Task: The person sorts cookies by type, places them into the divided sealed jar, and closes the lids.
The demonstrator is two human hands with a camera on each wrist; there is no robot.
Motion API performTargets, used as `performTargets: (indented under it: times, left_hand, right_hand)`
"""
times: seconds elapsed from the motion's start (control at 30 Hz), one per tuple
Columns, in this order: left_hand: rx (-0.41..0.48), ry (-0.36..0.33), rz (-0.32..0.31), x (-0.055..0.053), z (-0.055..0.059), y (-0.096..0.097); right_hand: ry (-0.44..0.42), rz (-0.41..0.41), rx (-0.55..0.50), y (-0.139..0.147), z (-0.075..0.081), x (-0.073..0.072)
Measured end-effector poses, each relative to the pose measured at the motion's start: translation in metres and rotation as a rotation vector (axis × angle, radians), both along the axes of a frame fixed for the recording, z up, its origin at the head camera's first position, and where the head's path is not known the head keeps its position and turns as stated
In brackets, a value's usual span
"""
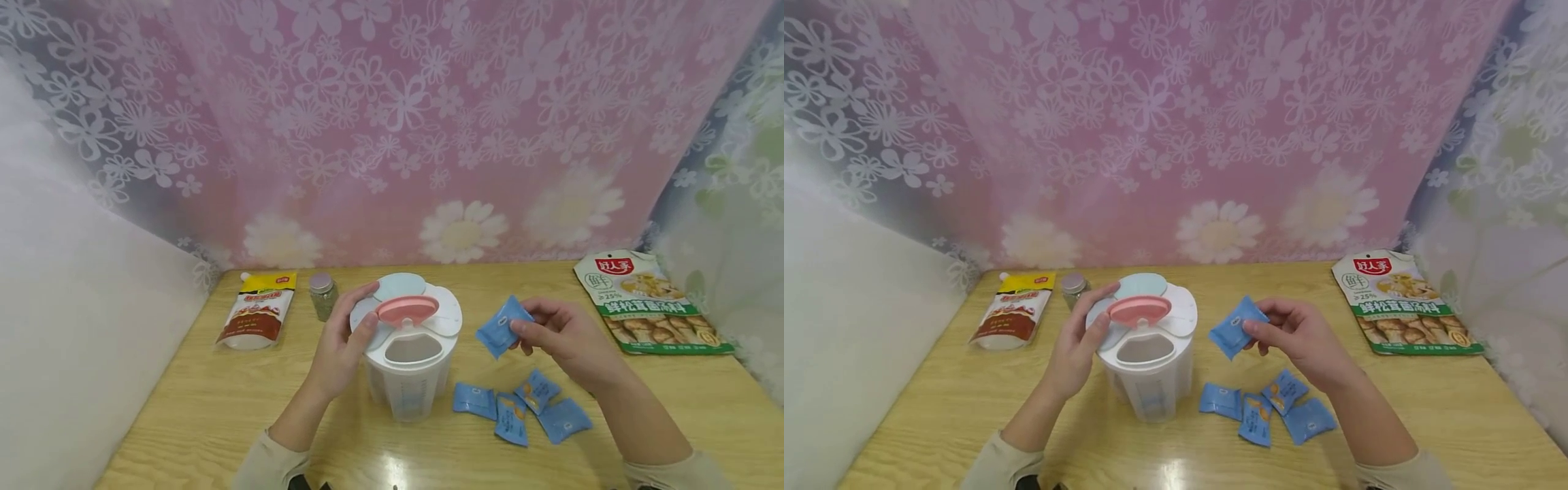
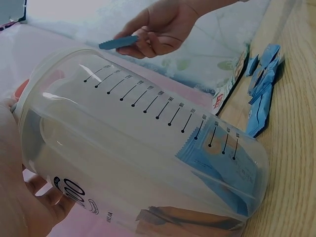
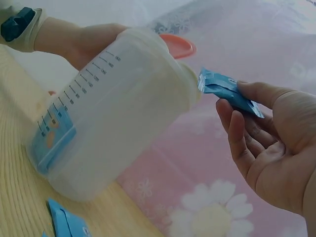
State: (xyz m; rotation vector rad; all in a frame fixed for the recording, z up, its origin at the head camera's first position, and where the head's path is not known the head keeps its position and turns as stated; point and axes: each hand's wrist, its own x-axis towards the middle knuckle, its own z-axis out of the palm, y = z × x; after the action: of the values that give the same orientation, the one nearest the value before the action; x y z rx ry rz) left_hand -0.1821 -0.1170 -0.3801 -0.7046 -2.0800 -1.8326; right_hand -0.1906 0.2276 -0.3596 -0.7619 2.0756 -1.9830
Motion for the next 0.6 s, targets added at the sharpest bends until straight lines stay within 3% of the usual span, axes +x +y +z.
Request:
performTargets:
  times: [0.3,0.6]
  left_hand:
    - [-0.003,-0.016,-0.009,-0.004,0.001,0.003]
    - [-0.006,-0.039,0.005,0.001,0.001,0.001]
  right_hand:
    - [0.121,0.088,-0.126,-0.014,0.011,0.002]
    - [0.201,0.051,-0.122,-0.048,0.029,0.006]
